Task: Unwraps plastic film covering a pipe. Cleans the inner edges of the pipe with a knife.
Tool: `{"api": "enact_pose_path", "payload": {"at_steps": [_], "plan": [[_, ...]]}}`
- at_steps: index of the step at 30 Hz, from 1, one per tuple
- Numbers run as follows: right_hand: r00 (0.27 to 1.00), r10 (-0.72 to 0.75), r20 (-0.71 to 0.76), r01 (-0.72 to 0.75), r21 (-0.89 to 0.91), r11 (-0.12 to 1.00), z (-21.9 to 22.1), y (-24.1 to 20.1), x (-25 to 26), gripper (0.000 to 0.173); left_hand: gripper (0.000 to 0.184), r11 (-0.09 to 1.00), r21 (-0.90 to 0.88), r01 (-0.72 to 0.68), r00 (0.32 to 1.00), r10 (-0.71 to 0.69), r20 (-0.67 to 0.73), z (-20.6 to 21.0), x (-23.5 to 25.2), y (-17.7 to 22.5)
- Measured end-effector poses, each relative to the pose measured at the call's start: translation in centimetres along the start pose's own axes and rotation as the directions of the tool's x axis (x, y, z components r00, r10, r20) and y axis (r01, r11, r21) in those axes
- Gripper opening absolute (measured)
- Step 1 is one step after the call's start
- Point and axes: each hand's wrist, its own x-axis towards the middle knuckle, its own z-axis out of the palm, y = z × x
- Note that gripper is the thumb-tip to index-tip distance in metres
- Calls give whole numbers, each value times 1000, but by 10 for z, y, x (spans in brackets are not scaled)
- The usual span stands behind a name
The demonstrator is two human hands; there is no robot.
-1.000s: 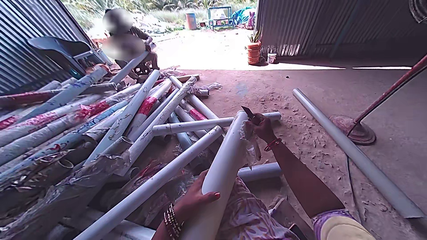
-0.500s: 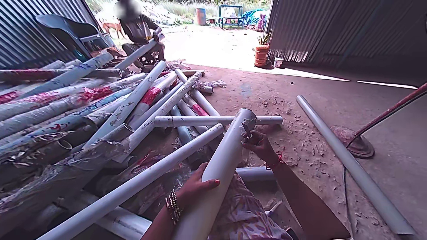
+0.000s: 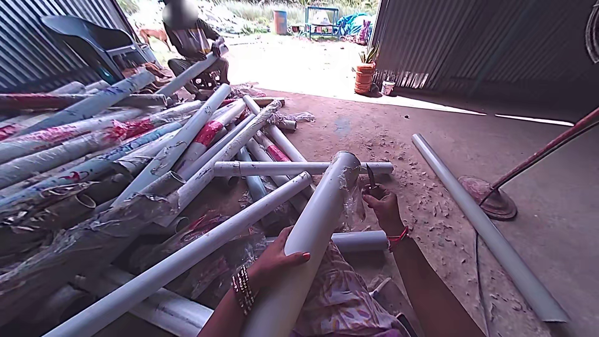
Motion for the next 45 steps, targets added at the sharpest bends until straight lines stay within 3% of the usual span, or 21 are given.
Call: {"api": "enact_pose_path", "payload": {"at_steps": [4, 9, 12, 14, 16, 18, 20, 22, 23, 25, 28, 32, 36, 38, 41, 45], "plan": [[995, -102, -4, 98, -217, 971, 12, -14, 5, 22, 100, 999, 34, 8, 1000, -8, -3, 4, 2, 2], [987, -56, 148, 116, -434, 894, 28, -32, 13, 42, 101, 997, 77, 5, 1000, -4, -9, 7, 1, 3], [989, -9, 146, 79, -479, 874, 36, -35, 22, 31, 102, 995, 96, 5, 1000, -3, -20, 7, 1, 2], [993, 28, 114, 5, -273, 962, 37, -27, 29, 15, 102, 994, 107, 3, 1000, -1, -22, 7, 0, 2], [995, 68, 69, -77, 138, 987, 40, -15, 28, 11, 102, 994, 111, 2, 1000, 0, -21, 5, 0, 1], [997, 76, 17, -75, 481, 873, 45, 2, 25, 19, 103, 994, 108, -3, 1000, 5, -19, 3, 1, 1], [987, 155, -33, -77, 757, 649, 48, 21, 21, 29, 102, 997, 81, 0, 1000, 0, -5, 1, 1, 0], [936, 338, -100, -60, 900, 431, 41, 33, 23, 38, 97, 1000, 8, -6, 1000, 6, 16, -3, 0, -2], [896, 419, -147, -39, 914, 405, 31, 41, 22, 37, 94, 1000, -23, -5, 1000, 5, 26, -5, -1, -4], [824, 517, -229, -78, 860, 505, 13, 60, 21, 26, 92, 999, -35, -3, 1000, 4, 23, -11, -1, -6], [817, 504, -279, -176, 711, 680, -14, 75, 23, 7, 96, 1000, -25, 5, 1000, -5, -2, -11, -1, -7], [854, 422, -304, -215, 533, 818, -30, 62, 30, 14, 100, 1000, -4, 3, 1000, -3, -26, -2, -1, -5], [903, 331, -275, -227, 349, 909, -16, 39, 36, 7, 105, 997, 71, 8, 999, -5, -49, 6, 0, -1], [925, 279, -257, -223, 228, 948, -10, 30, 37, 12, 108, 989, 143, 23, 998, -14, -61, 10, -1, 2], [968, 144, -207, -123, 112, 986, -7, 20, 38, 13, 110, 968, 247, 42, 996, -22, -82, 16, -7, 10], [983, 72, -168, -67, 35, 997, -4, 5, 38, 15, 109, 941, 334, 62, 993, -25, -114, 23, -12, 18]]}}
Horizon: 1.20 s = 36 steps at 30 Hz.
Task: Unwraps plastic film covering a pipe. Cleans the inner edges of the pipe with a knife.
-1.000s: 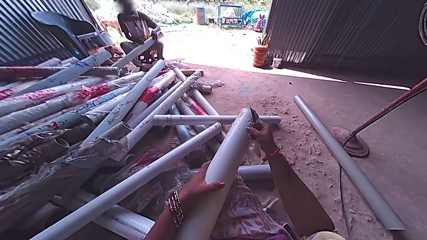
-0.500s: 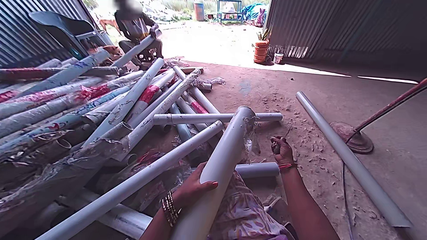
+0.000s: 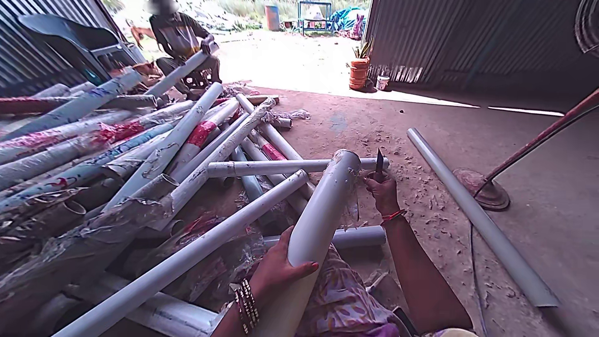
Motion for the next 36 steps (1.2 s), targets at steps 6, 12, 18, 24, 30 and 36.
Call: {"api": "enact_pose_path", "payload": {"at_steps": [6, 12, 18, 24, 30, 36], "plan": [[989, -123, 86, 126, -35, 991, 10, -14, -2, 10, 113, 996, 81, 25, 1000, -23, -18, 3, -6, 8], [951, -193, 242, 223, -104, 969, 18, -15, 0, 13, 116, 991, 129, 39, 999, -38, -13, 5, -6, 10], [895, -267, 356, 348, -186, 919, 10, -12, 10, 8, 117, 986, 152, 62, 998, -61, -11, 5, -7, 13], [968, -164, 188, 125, 205, 971, 15, -1, 0, 12, 115, 991, 127, 46, 999, -45, -7, 3, -7, 11], [996, -2, 86, 10, -95, 995, 18, -11, -2, 29, 116, 985, 161, 62, 998, -60, -16, 5, -9, 15], [988, 129, 79, -102, -278, 955, 19, -20, 5, 36, 118, 945, 301, 124, 992, -116, -42, 14, -14, 31]]}}
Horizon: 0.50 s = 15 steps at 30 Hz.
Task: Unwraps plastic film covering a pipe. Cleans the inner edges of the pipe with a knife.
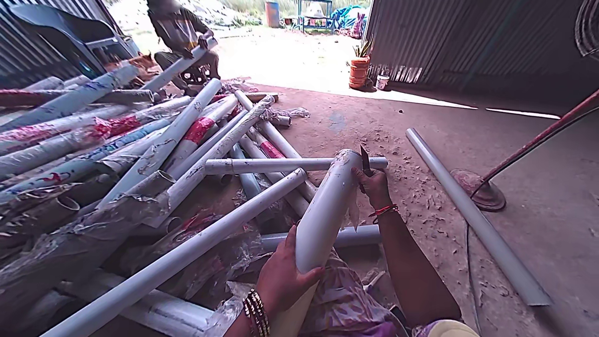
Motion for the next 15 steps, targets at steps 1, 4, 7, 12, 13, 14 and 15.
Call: {"api": "enact_pose_path", "payload": {"at_steps": [1, 4, 7, 12, 13, 14, 15], "plan": [[1000, 3, 25, -3, -2, 1000, -2, -3, -1, 33, 118, 1000, 14, 5, 1000, -5, -6, 1, -1, 2], [994, 35, 101, -38, 27, 999, -5, -13, -5, 21, 118, 999, 31, 21, 1000, -21, -7, 2, -3, 3], [990, 59, 128, -83, 184, 980, -5, -13, -7, 16, 119, 1000, 21, 18, 1000, -18, -4, 1, -3, 2], [996, -2, 93, -63, 687, 724, 9, 17, -9, 22, 120, 998, -65, -19, 1000, 19, 4, -1, 1, -9], [997, 2, 82, -64, 764, 641, 12, 23, -10, 23, 121, 997, -77, -27, 1000, 28, 7, -1, 3, -11], [997, 12, 75, -69, 828, 557, 16, 29, -11, 24, 121, 996, -86, -38, 999, 39, 8, -1, 4, -13], [997, 17, 75, -74, 876, 476, 19, 35, -13, 24, 120, 994, -96, -50, 999, 51, 4, -1, 5, -14]]}}
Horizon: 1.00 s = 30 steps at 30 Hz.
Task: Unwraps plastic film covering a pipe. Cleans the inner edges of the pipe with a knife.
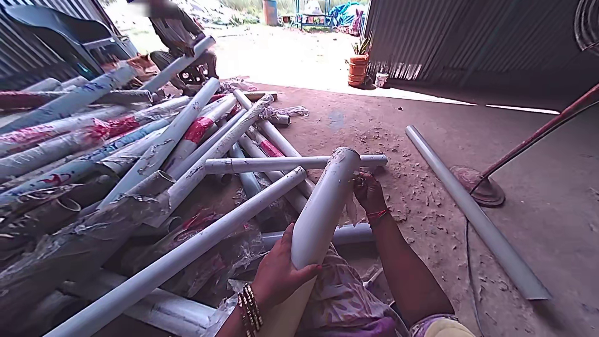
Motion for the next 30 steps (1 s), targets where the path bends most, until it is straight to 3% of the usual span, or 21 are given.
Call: {"api": "enact_pose_path", "payload": {"at_steps": [3, 8, 12, 15, 18, 24, 27, 30], "plan": [[999, 34, -1, -33, 154, 987, -7, 12, -6, 34, 119, 999, -18, -28, 1000, 27, -12, 0, 0, -2], [991, 130, -19, -126, 125, 984, -7, 8, -7, 36, 117, 996, -74, -49, 999, 48, -15, -1, 2, -9], [975, 183, -124, -207, -212, 955, -1, -12, -6, 37, 116, 991, -121, -50, 998, 46, -36, -2, 3, -12], [981, 187, -55, -189, -505, 842, 6, -23, -6, 31, 117, 994, -98, -46, 998, 41, -50, 0, 2, -9], [985, 174, 6, -134, -611, 780, 10, -24, 0, 29, 118, 997, -57, -56, 996, 52, -71, 1, 3, -9], [973, 182, 141, -107, -424, 899, 8, -26, 1, 20, 127, 930, 368, 24, 991, 27, -132, 0, -10, 29], [982, 132, 133, -99, -231, 968, -3, -6, 3, 21, 134, 882, 461, 96, 993, -51, -109, 7, -9, 52], [992, 88, 95, -90, 16, 996, -19, 18, 2, 29, 127, 892, 443, 89, 990, -30, -137, 14, 4, 49]]}}
